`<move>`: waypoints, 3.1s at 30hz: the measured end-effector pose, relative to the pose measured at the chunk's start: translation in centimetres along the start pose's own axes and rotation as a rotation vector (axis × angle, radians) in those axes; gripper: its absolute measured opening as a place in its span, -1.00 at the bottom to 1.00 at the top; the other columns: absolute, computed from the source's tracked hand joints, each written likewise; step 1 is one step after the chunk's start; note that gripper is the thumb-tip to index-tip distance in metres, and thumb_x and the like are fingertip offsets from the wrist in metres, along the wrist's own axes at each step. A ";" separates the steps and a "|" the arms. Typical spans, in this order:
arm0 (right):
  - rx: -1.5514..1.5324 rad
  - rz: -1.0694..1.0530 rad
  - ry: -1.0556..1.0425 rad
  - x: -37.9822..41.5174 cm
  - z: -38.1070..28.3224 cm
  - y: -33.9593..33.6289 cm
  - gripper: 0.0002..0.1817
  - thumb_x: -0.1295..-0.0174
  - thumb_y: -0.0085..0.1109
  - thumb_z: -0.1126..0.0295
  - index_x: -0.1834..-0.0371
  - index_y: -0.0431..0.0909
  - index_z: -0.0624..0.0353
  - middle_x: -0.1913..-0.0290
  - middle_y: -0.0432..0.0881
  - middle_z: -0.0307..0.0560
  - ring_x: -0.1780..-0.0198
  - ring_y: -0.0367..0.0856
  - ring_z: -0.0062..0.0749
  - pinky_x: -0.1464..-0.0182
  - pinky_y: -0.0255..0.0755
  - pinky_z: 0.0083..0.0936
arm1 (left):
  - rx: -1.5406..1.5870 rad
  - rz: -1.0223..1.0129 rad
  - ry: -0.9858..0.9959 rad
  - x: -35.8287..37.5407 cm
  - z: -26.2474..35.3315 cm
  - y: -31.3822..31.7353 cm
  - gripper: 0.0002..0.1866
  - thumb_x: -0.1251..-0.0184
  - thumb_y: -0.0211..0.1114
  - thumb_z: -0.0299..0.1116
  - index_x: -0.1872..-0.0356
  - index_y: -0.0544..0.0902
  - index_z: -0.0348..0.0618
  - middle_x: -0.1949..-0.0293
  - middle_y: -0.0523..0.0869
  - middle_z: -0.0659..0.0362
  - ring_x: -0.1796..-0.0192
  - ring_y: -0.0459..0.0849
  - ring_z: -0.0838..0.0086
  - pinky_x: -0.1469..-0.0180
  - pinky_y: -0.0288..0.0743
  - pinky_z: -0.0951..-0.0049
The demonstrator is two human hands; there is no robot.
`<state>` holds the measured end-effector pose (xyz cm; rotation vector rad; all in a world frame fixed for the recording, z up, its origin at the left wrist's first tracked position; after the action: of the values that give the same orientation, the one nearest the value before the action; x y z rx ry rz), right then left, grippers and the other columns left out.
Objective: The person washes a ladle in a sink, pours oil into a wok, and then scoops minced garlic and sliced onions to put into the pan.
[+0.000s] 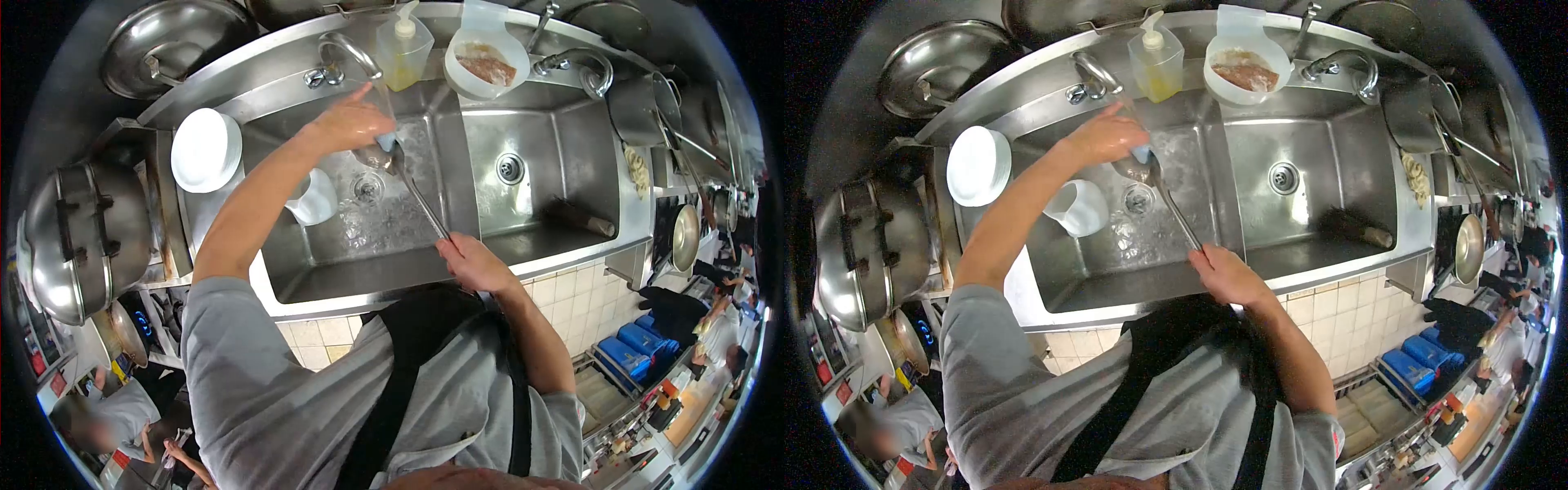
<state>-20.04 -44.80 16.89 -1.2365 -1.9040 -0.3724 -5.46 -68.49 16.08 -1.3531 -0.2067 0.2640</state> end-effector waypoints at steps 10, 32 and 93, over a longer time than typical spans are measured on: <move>-0.276 0.018 0.049 1.5 1.0 -0.5 -0.60 -0.51 -0.05 0.07 0.30 0.38 0.22 0.59 0.39 -0.18 0.68 0.36 -0.49 0.66 0.25 -0.42 | 0.201 0.187 -0.322 -0.4 -1.4 2.8 -0.67 -0.17 0.37 -0.33 0.00 0.66 -0.05 0.04 0.74 0.16 -0.12 0.65 0.25 -0.41 0.29 0.12; -0.606 -0.033 0.014 0.4 -3.4 0.6 -0.68 -0.52 -0.09 0.11 0.26 0.33 0.14 0.57 0.29 -0.29 0.69 0.23 -0.61 0.70 0.21 -0.54 | 0.251 0.790 -0.703 3.9 4.5 -2.0 -0.55 -0.09 0.46 -0.40 -0.07 0.66 0.00 -0.01 0.63 0.08 -0.04 0.64 0.13 -0.03 0.58 0.22; 0.862 0.699 -0.468 2.1 -6.7 -7.4 -0.73 -0.33 0.15 0.28 0.00 0.57 0.15 0.21 0.71 0.04 0.35 0.73 0.04 0.33 0.64 -0.17 | 0.508 0.015 -0.730 -2.9 -0.2 1.2 -0.43 -0.52 -0.10 0.14 -0.14 0.59 -0.10 -0.16 0.64 -0.03 -0.19 0.59 0.05 -0.22 0.42 0.19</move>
<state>-23.59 -51.16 24.03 -1.3042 -1.5334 1.0712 -8.26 -69.34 14.91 -0.7086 -0.6883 0.7667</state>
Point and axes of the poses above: each hand's wrist, its own x-axis away from the middle knuckle, its own y-axis out of the palm, z = x × y, the point moved 7 cm from there along -x, towards the middle knuckle
